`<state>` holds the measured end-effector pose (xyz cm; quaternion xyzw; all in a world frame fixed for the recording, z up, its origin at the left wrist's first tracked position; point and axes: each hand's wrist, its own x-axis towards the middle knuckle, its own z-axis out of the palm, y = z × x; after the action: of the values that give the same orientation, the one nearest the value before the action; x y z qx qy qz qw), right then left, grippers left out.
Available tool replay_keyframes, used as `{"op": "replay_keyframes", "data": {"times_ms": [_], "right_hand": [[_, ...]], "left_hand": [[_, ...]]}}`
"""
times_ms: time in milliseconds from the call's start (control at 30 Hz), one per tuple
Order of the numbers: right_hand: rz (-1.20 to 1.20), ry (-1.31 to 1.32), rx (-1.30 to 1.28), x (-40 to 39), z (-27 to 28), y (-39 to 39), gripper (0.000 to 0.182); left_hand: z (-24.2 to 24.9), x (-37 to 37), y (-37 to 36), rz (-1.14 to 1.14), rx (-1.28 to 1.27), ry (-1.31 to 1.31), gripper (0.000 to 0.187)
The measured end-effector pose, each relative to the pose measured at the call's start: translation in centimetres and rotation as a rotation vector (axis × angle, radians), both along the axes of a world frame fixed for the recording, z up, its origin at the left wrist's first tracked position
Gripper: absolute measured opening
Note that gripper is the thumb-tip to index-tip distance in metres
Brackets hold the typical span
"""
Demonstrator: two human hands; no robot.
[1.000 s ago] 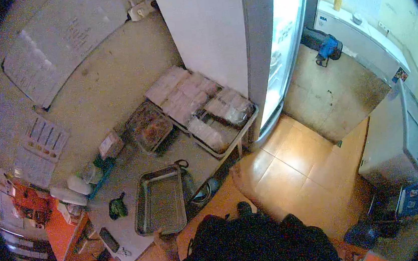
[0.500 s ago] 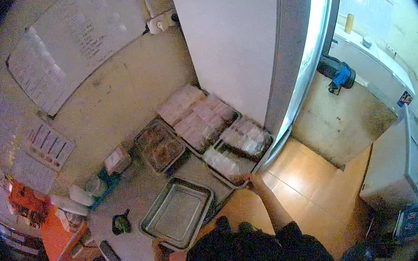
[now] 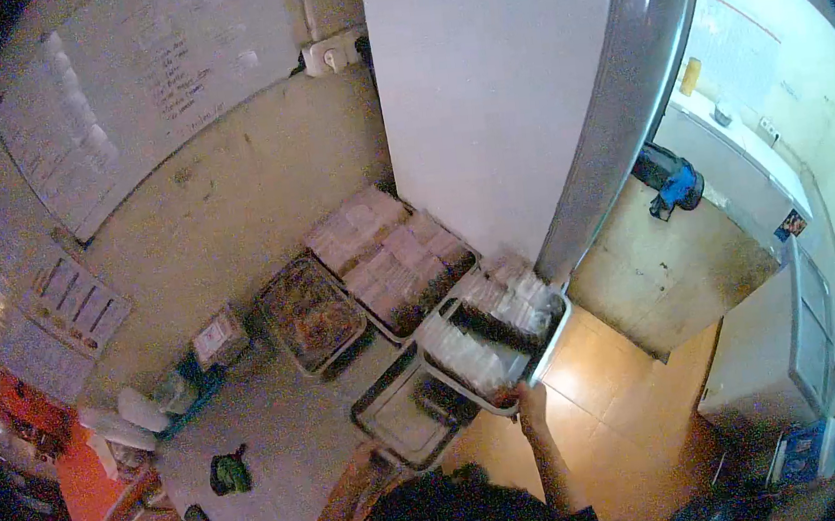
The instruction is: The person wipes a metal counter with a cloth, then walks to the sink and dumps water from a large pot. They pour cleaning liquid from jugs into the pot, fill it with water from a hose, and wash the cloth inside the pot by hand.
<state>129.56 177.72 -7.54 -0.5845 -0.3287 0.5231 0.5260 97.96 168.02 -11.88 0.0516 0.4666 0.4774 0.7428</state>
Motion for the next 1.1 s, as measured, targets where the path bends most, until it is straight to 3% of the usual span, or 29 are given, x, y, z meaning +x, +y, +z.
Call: {"op": "replay_keyframes", "data": {"times_ms": [67,133,200,233,300,400,467,567,700,767,833,933,1067,1100], "right_hand": [[-0.083,0.016,0.084,-0.2,3.8,-0.5,0.022],[0.004,-0.088,0.030,1.2,6.1,-0.8,0.024],[0.032,-0.095,0.035,2.2,5.6,-0.7,0.031],[0.072,-0.098,0.046,2.6,5.1,-0.4,0.040],[0.032,-0.125,0.058,2.2,3.5,0.2,0.039],[-0.003,-0.138,0.051,1.1,3.0,0.4,0.035],[-0.044,-0.039,0.081,0.0,2.7,0.7,0.030],[-0.068,-0.063,0.075,-1.2,2.9,1.1,0.030],[-0.089,-0.094,0.047,-2.3,1.8,1.7,0.027],[-0.093,-0.169,0.002,-3.5,2.6,2.0,0.025],[-0.103,-0.144,0.038,-3.7,-1.6,3.1,0.026],[-0.092,-0.137,0.032,-4.4,-4.5,3.7,0.032],[-0.214,-0.291,0.094,-6.0,-5.4,4.0,0.028],[-0.251,-0.556,0.194,-5.9,-5.3,4.1,0.027]], "left_hand": [[0.3,2.3,3.1,-0.144,-0.028,-0.136,0.039],[-3.1,4.2,6.2,-0.184,0.013,-0.131,0.040],[-5.6,7.1,10.7,-0.235,0.049,-0.257,0.038],[-4.0,8.1,11.8,-0.249,0.056,-0.263,0.038],[-1.3,9.2,13.5,-0.257,0.109,-0.122,0.042],[-0.7,9.3,15.2,-0.233,0.229,-0.121,0.049],[-1.7,8.7,15.1,-0.368,0.488,-0.061,0.057],[-2.5,8.1,14.1,-0.345,0.585,-0.295,0.058],[-1.2,12.2,13.5,0.025,0.428,0.317,0.054],[-2.0,12.7,13.6,0.119,0.395,0.474,0.054],[-6.0,12.9,13.4,0.264,0.291,0.181,0.041],[-7.7,12.5,13.6,0.197,0.173,-0.034,0.028],[-5.0,12.4,13.1,0.259,0.162,0.210,0.020],[-5.3,12.4,13.3,0.262,0.141,0.194,0.019]]}}
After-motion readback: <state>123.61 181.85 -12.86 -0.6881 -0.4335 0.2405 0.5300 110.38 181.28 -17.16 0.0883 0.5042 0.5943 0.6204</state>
